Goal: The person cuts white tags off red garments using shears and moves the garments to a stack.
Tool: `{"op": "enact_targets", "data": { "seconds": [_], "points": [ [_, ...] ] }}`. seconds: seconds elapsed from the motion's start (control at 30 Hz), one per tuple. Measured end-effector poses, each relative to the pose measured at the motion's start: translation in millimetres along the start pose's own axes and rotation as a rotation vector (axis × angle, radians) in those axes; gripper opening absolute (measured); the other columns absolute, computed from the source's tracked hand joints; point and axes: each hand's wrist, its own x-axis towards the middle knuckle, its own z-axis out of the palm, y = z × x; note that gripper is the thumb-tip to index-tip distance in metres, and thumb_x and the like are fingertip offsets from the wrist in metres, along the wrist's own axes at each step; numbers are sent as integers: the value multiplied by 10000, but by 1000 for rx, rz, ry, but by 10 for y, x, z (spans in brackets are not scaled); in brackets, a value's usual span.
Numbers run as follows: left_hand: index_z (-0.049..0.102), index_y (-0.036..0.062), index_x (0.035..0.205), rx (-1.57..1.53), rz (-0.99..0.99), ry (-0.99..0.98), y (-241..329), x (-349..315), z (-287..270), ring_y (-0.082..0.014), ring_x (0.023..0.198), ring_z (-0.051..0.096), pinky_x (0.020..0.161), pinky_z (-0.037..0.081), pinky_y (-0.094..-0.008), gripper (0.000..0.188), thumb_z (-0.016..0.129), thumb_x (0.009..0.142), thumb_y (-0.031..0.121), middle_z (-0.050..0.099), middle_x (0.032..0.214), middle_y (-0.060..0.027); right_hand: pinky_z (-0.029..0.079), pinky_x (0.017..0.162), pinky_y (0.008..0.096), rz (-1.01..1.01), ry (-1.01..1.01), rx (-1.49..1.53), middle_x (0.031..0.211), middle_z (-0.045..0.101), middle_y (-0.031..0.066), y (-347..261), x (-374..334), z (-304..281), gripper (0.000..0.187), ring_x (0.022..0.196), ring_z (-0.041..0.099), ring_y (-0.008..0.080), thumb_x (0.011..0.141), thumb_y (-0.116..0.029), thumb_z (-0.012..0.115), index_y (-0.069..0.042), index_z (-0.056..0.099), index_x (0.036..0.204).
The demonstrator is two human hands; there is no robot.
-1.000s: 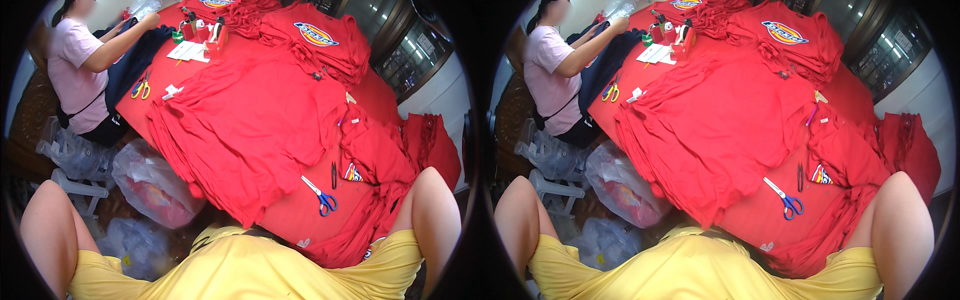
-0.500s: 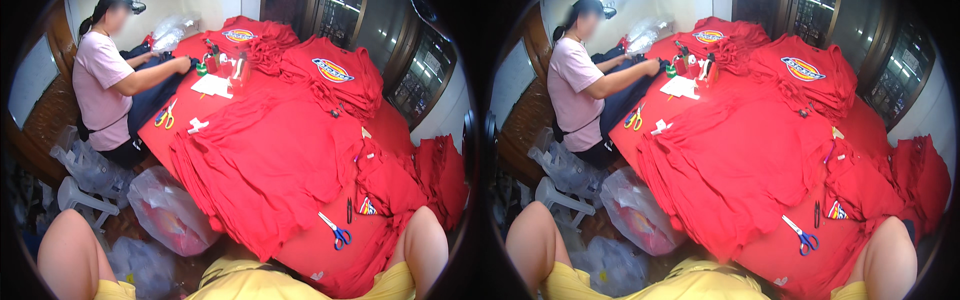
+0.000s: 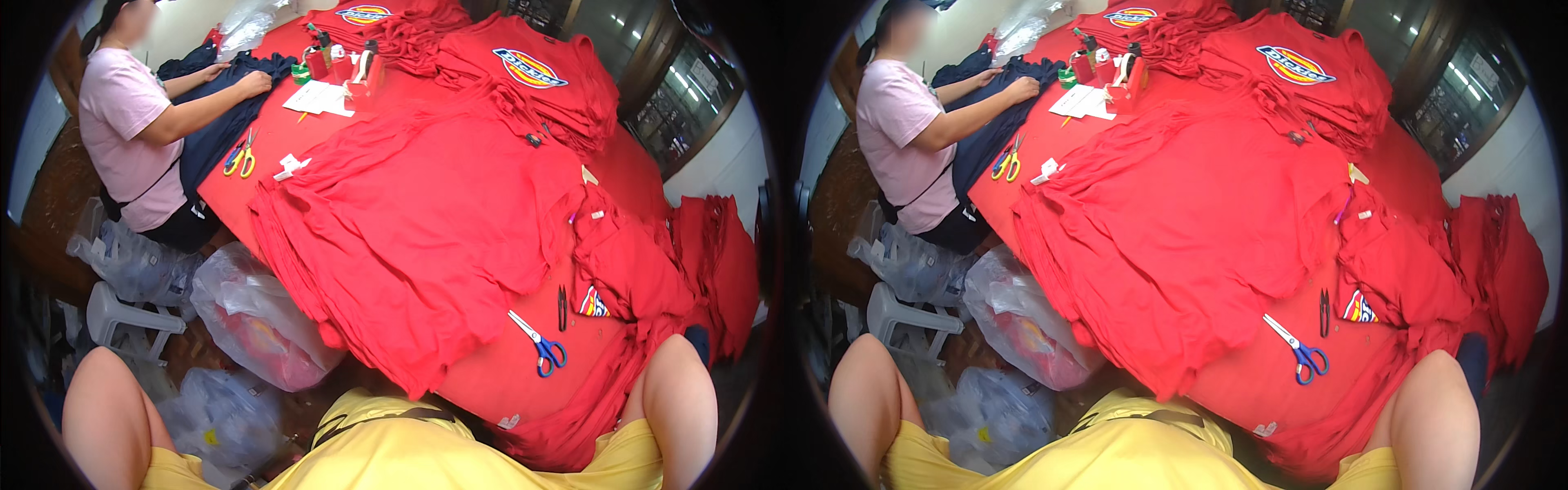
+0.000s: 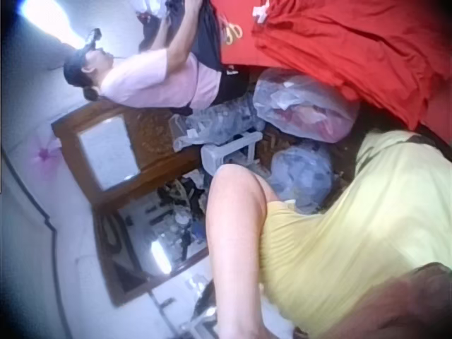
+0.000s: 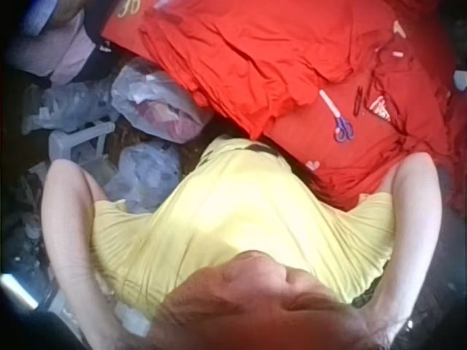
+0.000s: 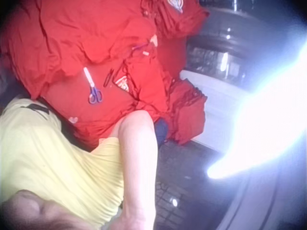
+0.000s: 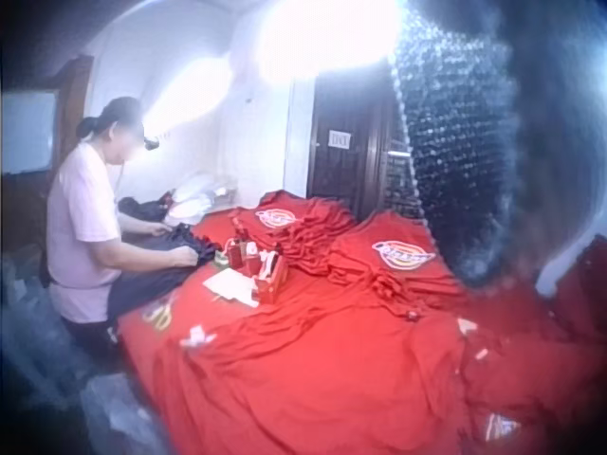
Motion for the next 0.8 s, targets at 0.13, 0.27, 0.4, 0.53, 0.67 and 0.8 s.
{"op": "enact_targets", "data": {
  "seconds": [0.13,0.27,0.4,0.53,0.67,0.8],
  "points": [
    [564,35,879,3,-8,3,38,-44,5,-133,614,565,581,474,-275,126,551,864,160,601,734,-61,422,919,363,-3,-26,-9,1125,571,127,-15,-43,17,281,1001,545,254,874,-61,552,-16,607,1146],
    [569,29,879,-4,-2,5,17,-41,13,-131,626,571,596,480,-273,132,550,880,160,604,733,-59,421,916,364,1,5,29,1125,567,127,11,-143,-186,287,996,543,255,873,-62,551,-17,604,1151],
    [575,23,880,-12,-16,21,56,-55,15,-128,637,577,612,486,-272,140,549,895,160,606,733,-57,421,913,365,-60,103,135,1126,564,128,-197,-646,-840,292,991,541,256,872,-64,549,-18,600,1157],
    [580,17,880,-12,-18,60,131,-54,26,-125,648,584,628,492,-270,150,547,911,160,609,733,-55,420,910,367,-205,324,220,1127,560,128,-504,-1428,-1762,298,985,539,257,872,-65,548,-20,596,1162],
    [585,11,880,-135,-49,337,51,-86,197,-122,660,590,643,498,-268,161,546,927,160,612,732,-53,419,908,368,-235,598,186,1128,557,128,-543,-2146,-2138,304,980,537,258,871,-66,546,-21,593,1168],
    [591,5,881,-729,-617,717,107,-381,1138,-119,671,596,659,504,-266,173,544,942,160,615,732,-52,418,905,369,100,491,84,1129,554,129,56,-2466,-1431,310,974,535,260,870,-67,545,-23,589,1173]
  ]
}}
